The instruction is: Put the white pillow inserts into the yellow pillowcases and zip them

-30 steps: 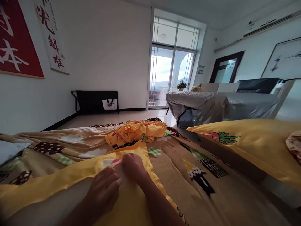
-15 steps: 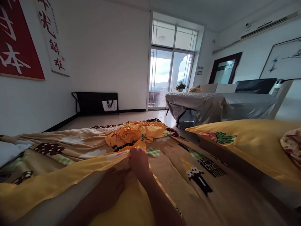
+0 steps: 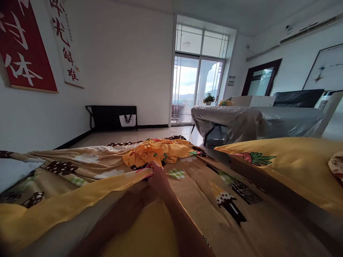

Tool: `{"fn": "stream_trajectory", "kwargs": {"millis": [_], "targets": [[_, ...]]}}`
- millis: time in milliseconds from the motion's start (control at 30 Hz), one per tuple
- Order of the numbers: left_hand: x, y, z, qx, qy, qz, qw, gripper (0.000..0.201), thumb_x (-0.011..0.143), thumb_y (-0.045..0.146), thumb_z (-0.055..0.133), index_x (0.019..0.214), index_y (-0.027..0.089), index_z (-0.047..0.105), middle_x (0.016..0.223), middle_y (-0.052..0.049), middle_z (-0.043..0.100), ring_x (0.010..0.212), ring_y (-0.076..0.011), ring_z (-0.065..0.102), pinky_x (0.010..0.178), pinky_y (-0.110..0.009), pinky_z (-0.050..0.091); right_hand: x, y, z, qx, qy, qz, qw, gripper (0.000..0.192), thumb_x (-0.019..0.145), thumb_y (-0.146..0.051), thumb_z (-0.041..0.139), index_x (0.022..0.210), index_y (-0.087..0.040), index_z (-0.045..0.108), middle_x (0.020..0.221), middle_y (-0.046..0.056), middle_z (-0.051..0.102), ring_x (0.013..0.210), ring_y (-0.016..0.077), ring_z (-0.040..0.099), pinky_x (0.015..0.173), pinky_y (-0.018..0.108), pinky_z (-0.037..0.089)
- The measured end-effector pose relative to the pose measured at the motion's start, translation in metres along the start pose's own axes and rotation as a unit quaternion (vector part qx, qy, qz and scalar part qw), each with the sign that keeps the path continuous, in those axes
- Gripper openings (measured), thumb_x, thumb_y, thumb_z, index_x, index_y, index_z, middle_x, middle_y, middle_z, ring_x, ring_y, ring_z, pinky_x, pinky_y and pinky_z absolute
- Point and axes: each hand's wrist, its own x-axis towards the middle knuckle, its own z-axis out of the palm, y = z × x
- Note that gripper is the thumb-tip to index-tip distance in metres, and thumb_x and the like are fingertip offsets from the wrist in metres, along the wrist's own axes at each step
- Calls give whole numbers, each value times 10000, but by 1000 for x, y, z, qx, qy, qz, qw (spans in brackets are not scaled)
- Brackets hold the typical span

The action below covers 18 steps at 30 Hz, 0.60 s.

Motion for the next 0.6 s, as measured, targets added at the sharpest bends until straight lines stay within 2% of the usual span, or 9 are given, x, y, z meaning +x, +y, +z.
{"fn": "stream_trajectory", "kwargs": {"millis": [133,233,333,400,500,600], "targets": [[15,-2,0,-10,28,0,1000,340,909,303,420,1214,268,567,1194,-61,610,1204,-266,496,1026,-514,402,-6,-5,-9,-19,-73,-48,996,502,622,-112,557,1117,-186,587,981,40,674,848,171,592,721,237,414],[15,-4,4,-18,34,1,999,447,868,225,375,1281,317,521,1190,-22,627,1236,-272,480,1032,-509,415,-8,-4,-11,-107,-70,-27,991,558,677,-128,535,1231,-191,551,1074,70,661,955,203,579,788,264,400],[8,-3,10,-31,31,6,999,615,791,176,425,1391,308,380,1343,-18,527,1267,-269,454,1045,-490,413,-8,-1,-10,-210,-25,40,977,366,729,-118,475,1050,-161,647,967,93,671,906,209,577,750,266,372],[5,-1,12,-38,30,6,999,695,762,153,448,1426,299,309,1437,-28,421,1306,-264,409,1080,-472,374,-7,-2,-9,-245,-8,43,969,285,730,-91,440,885,-166,667,904,90,657,852,191,571,700,254,350],[6,0,13,-44,30,-2,999,699,769,144,456,1433,289,291,1485,-37,339,1346,-263,349,1115,-476,313,-5,-4,-10,-229,17,4,973,263,688,-55,432,794,-178,639,911,76,632,820,165,553,658,234,328],[9,0,12,-48,28,-7,998,725,757,111,455,1439,280,276,1504,-33,295,1370,-251,305,1130,-491,270,-2,-2,-9,-163,16,5,987,264,658,-48,437,811,-185,603,784,33,632,723,147,539,622,225,317]]}}
